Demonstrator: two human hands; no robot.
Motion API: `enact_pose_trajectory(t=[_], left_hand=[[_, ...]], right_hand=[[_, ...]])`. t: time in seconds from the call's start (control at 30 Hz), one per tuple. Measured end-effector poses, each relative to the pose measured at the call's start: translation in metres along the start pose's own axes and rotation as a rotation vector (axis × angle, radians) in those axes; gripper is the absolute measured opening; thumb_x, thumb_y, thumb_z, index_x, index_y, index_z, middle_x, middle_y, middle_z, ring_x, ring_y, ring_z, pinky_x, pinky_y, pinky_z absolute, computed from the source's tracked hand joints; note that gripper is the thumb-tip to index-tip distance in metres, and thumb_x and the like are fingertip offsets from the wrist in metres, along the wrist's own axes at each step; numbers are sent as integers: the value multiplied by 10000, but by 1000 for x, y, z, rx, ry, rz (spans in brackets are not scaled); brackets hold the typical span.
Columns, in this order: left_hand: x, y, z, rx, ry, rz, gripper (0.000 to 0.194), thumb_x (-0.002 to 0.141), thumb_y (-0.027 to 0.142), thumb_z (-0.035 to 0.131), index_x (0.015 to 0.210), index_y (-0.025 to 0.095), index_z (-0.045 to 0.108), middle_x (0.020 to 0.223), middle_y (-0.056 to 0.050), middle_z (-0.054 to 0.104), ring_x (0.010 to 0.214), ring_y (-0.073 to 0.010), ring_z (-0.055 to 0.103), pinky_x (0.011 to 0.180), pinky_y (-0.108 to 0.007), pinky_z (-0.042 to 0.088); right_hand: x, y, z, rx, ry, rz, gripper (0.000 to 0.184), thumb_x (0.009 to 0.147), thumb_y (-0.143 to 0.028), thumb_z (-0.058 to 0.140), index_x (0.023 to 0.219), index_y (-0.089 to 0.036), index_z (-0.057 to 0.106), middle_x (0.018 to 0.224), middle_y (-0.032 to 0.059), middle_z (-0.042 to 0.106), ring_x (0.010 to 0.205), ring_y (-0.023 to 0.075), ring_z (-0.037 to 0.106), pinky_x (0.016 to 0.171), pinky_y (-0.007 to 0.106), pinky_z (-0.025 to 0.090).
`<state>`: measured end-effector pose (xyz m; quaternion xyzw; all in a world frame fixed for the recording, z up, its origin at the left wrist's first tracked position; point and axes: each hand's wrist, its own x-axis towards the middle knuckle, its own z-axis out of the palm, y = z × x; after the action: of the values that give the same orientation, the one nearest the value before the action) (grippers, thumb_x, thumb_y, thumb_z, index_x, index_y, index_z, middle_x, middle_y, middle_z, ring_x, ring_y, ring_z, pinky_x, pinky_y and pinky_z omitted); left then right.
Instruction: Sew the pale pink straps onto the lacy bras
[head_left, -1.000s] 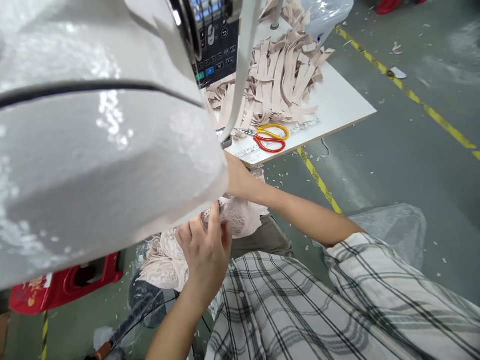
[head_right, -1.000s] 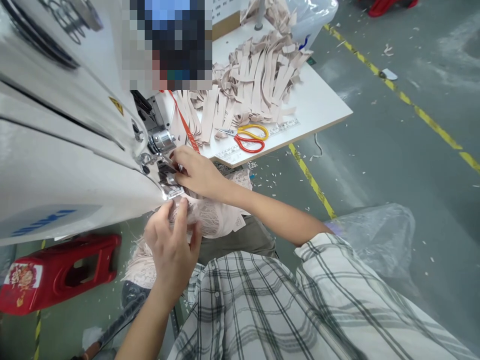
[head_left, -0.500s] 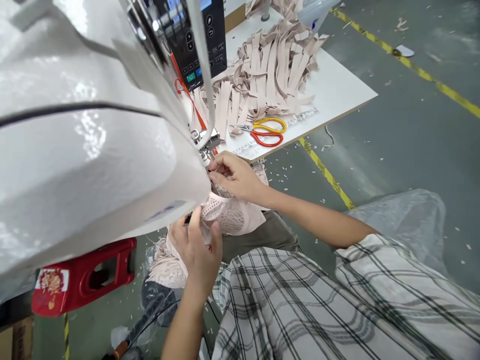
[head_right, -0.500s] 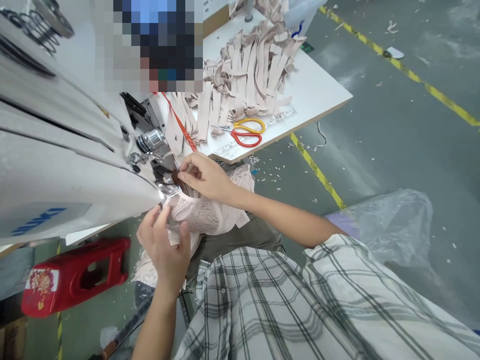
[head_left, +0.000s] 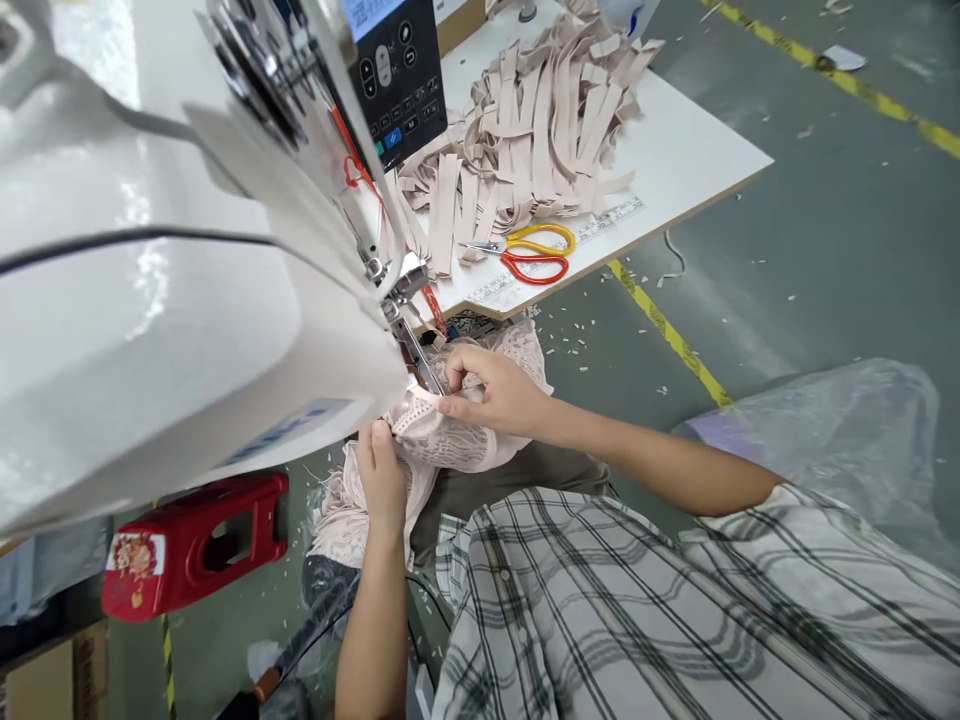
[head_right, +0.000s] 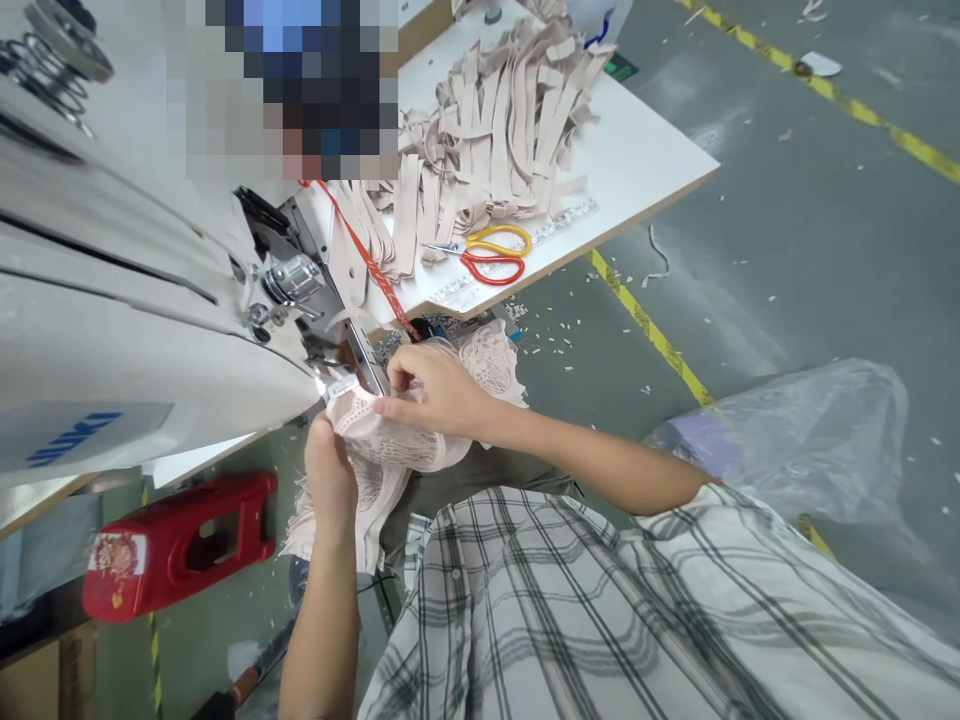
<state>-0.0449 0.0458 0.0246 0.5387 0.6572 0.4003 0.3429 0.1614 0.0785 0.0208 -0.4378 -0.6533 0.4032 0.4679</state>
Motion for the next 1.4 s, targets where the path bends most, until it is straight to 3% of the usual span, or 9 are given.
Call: enact_pose_trajectory(t=[0.2,0.43,0.73,0.93,1.1,1.23,1.4], left_hand=[[-1,9,-4,-17,49,-29,428,964,475,423,867,157,692,843,-48,696,778,-176,609,697,-270,455],[0,7,-2,-253,105,-128,407,900,506,497,862,156,702,785,-38,692,767,-185,633,707,-280,491],[0,17,-6,-124,113,5,329,934,374,476,761,171,669,752,-11,648,711,-147,572,674,-248,454],[-26,18,-8,-68,-103,65,331,930,435,545,724,186,618,677,11,563,644,-138,490,618,-244,408],[-46,25,-4,-24,-297,80,355,945,447,543,720,185,623,686,1,579,663,-145,506,632,-252,407],[-52,31,0,-43,-409,75,365,961,428,525,693,186,582,666,8,547,644,-136,482,622,-251,388],[-54,34,3,-47,-415,56,349,956,443,522,732,188,605,696,-3,576,678,-148,511,637,-251,406]], right_hand=[[-4,1,2,-3,-23,43,368,837,-545,667,828,-209,517,831,2,567,767,152,532,705,283,393],[-7,1,1,-14,-26,58,361,844,-539,660,860,-210,513,865,6,575,802,158,544,740,293,393],[-9,-20,9,-109,31,97,475,777,-613,697,944,-213,503,930,37,590,814,180,548,726,309,407],[-30,-25,-1,125,-125,301,302,845,-420,677,1043,-212,583,945,25,653,832,165,605,713,289,469],[-46,-22,-25,274,-278,318,300,902,-319,593,1180,-234,667,1094,35,714,959,179,657,808,308,507],[-52,-16,-36,335,-270,371,254,880,-303,611,1095,-218,716,1087,33,736,964,188,676,818,304,515],[-56,-13,-39,265,-241,372,254,868,-336,609,1047,-194,720,1004,42,737,875,183,670,770,303,507]])
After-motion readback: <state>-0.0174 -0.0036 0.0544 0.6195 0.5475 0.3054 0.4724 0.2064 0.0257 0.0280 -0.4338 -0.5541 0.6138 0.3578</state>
